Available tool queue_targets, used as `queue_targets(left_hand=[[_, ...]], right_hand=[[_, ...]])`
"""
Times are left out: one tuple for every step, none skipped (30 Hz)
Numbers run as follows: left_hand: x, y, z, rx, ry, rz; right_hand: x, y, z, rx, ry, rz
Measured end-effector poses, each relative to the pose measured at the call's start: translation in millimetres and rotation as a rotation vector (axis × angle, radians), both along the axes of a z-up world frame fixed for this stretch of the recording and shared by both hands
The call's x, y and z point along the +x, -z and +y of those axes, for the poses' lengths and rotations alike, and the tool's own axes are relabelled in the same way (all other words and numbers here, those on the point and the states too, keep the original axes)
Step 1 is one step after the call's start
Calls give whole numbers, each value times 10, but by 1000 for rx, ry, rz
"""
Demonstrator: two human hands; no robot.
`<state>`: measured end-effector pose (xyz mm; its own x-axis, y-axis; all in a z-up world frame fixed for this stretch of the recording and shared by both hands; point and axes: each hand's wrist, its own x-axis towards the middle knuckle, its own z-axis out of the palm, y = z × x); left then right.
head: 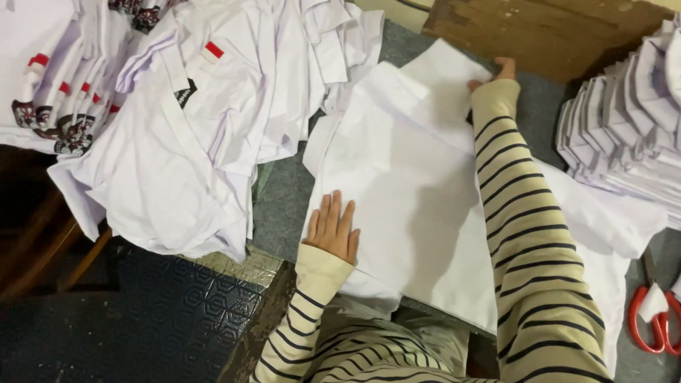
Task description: The person is buttoning a white school shirt and then folding it neatly on a work surface.
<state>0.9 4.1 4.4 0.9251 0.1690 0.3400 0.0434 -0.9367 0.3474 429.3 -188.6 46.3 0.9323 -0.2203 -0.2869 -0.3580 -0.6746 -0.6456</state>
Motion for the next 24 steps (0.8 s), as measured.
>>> queue_targets(left_hand=[[-7, -17, 3, 13, -2, -5], [-11, -34, -1, 26, -4, -9], [-13, -45, 7, 27, -7, -8], [-12, -56, 10, 42, -10, -11], [-8, -65, 4, 55, -9, -15], [-3, -65, 15, 55, -9, -14], [-2, -63, 14, 15, 0, -16], [1, -61, 10, -25, 9, -18], [4, -63, 13, -26, 12, -19], [7, -67, 13, -26, 9, 6], [7, -71, 15, -24, 7, 32], [31, -11, 3, -24, 9, 31], [35, 48, -4, -35, 4, 6], [37, 107, -11, -47, -2, -20], [38, 122, -7, -44, 0, -19], [36, 136, -2, -40, 1, -19], [32, 150, -8, -38, 0, -19], [32, 143, -10, -37, 0, -17], [28, 136, -9, -33, 1, -18], [22, 128, -5, -29, 2, -18], [27, 122, -10, -26, 1, -21], [32, 115, -12, -17, -4, -32], [21, 106, -14, -8, -12, -39], [17, 111, -9, -5, -16, -39]], right_hand=[[78, 73, -118, -14, -22, -199], [160, 146, -242, -26, -44, -398], [354, 339, -314, -24, -47, -396], [549, 532, -388, 12, -19, -488], [740, 718, -488, 45, 11, -581], [571, 644, -375, 44, 11, -580], [398, 572, -275, 69, -120, -677], [227, 499, -177, 96, -255, -769], [74, 471, -35, 93, -253, -771], [-79, 441, 106, 146, -457, -896], [-234, 417, 250, 201, -664, -1015], [-477, 391, 404, 199, -662, -1016], [-738, 381, 568, 381, -904, -828], [-1000, 369, 731, 560, -1136, -624], [-1091, 488, 827, 563, -1133, -625], [-1185, 606, 926, 701, -1232, -171], [-1279, 722, 1018, 815, -1292, 299], [-1069, 720, 1031, 816, -1292, 300], [-865, 721, 1043, 883, -1165, 512], [-662, 721, 1055, 942, -1027, 720], [-440, 799, 1010, 942, -1031, 716], [-217, 874, 969, 1039, -930, 598], [-8, 962, 938, 1132, -827, 483], [20, 945, 947, 1134, -830, 484]])
